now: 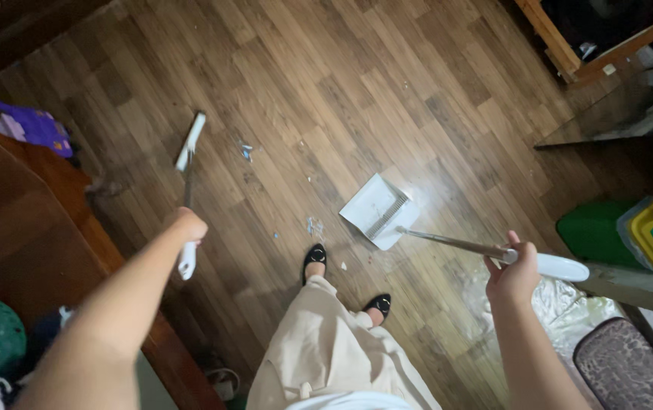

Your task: The person sweeps small debris on a wooden floor using a broom and dustpan, gathering fragments into the dustpan. The person then picks up a few remaining pieces by hand and places them into the dustpan before setting the tools aside.

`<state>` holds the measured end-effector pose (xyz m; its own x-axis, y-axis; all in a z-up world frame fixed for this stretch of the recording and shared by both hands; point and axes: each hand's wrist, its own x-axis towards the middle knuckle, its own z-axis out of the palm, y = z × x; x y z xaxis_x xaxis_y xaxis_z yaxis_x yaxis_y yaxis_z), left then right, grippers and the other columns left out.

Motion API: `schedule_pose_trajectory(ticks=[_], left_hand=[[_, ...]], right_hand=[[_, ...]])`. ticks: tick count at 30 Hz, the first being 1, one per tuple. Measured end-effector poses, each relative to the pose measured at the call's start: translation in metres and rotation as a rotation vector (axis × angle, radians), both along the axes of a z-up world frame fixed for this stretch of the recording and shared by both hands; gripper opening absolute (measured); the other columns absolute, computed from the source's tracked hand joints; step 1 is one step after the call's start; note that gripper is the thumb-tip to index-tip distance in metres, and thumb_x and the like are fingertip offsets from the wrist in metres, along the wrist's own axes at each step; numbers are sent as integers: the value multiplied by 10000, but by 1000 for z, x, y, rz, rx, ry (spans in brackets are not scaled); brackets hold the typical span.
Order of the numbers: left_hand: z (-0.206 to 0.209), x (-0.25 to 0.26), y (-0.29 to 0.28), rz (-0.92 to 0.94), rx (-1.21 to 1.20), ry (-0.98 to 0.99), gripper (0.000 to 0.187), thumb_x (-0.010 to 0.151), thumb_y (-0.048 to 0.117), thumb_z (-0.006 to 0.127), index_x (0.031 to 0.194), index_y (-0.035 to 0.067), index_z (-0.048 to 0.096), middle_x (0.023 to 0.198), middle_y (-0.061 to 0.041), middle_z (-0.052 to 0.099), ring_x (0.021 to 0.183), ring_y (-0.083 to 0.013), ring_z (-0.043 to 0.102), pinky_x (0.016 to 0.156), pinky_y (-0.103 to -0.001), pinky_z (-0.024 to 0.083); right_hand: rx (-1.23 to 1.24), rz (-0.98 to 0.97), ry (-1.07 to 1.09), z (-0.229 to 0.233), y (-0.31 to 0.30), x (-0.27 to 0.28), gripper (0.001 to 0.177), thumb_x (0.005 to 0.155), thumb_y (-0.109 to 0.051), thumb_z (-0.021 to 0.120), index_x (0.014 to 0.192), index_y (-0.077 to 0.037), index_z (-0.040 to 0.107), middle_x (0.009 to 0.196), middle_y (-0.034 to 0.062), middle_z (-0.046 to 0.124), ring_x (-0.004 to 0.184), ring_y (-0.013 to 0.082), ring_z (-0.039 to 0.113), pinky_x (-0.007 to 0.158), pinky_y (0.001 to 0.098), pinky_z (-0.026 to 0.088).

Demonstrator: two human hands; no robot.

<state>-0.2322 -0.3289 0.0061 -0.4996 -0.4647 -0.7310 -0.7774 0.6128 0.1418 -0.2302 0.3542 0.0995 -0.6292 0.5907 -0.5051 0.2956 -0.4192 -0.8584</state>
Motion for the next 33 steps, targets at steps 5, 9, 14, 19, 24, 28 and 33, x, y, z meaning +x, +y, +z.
schedule_pose_trajectory(ticks=[5,9,14,19,24,28,33], left_hand=[[-5,57,102,-240,221,-116,468,833,-19,553,1294,4,474,876,-123,632,550,-297,698,487,-457,572],[34,50,115,-262,476,-159,656,828,-10,590,1452,86,413,922,-96,615,523,-268,660,468,-456,569],[49,-64,20,-313,582,-144,577,797,120,766,1352,190,623,711,-106,651,482,-187,579,417,-391,512],[-16,-167,0,-418,143,165,429,817,27,656,1244,8,631,784,-226,699,593,-320,674,525,-453,545],[-75,-162,79,-932,40,-52,208,754,83,728,922,-37,753,907,-241,758,800,-328,762,696,-435,588],[-50,-49,158,-509,378,-187,856,829,-26,605,1559,-84,161,1027,-289,694,622,-297,732,539,-456,604],[28,-76,131,-442,703,-282,511,837,56,693,1344,60,630,715,-111,620,497,-187,588,421,-374,507]], right_hand=[[54,20,-28,-13,-30,-13,215,918,-272,585,1079,-131,604,1244,-17,694,928,144,619,842,449,537],[29,2,-28,-27,-31,-27,287,951,-277,596,1181,-136,694,1045,25,582,907,158,593,846,445,555],[28,-105,-14,-11,10,-19,312,910,-352,541,1118,-143,643,1130,-30,692,983,234,665,844,502,575],[12,-201,-67,-6,10,3,323,892,-293,558,1154,-133,660,1095,45,606,1029,246,659,868,496,570],[63,-205,-68,-12,-32,0,348,897,-289,589,1185,-120,691,1119,27,636,985,194,631,874,468,540],[90,-164,-83,-10,-64,-23,320,876,-294,600,1153,-152,674,1154,-50,640,975,113,577,873,425,515],[93,-110,-87,-6,-90,-47,291,890,-303,618,1131,-154,688,1109,-8,634,933,123,561,820,379,454]])
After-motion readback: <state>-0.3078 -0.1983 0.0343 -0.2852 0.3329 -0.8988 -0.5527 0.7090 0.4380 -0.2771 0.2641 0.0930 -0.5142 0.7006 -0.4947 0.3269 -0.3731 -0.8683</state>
